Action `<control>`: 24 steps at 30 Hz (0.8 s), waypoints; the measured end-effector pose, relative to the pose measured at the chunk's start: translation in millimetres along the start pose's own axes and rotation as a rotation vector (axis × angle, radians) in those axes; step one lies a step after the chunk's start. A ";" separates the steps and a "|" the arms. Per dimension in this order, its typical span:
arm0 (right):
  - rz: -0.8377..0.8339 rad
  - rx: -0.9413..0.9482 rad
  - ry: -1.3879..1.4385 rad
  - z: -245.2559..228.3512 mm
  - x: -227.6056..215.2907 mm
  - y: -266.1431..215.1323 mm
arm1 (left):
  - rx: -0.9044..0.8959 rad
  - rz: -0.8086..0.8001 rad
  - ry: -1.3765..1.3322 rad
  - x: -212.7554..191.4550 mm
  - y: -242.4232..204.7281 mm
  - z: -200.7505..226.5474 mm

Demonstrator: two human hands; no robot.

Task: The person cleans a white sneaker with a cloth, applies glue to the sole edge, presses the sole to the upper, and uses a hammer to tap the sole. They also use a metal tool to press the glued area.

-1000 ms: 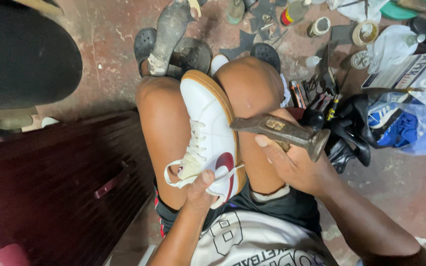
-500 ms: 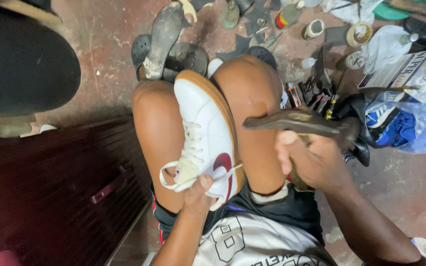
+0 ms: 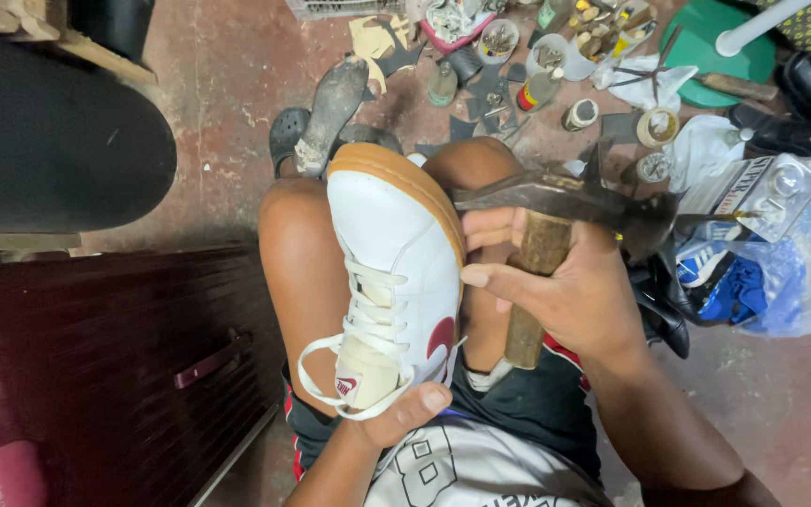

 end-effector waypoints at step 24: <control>0.066 0.013 -0.095 3.4 28.8 27.2 | -0.007 0.142 -0.348 7.1 12.9 12.3</control>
Point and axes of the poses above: each hand's wrist, its own y-axis towards the middle knuckle, its own x-axis out of the palm, z = x × y, the point moved 4 cm from there along y, towards the middle knuckle, and after that the axes turned 14 degrees about -z, right-handed, at the moved point
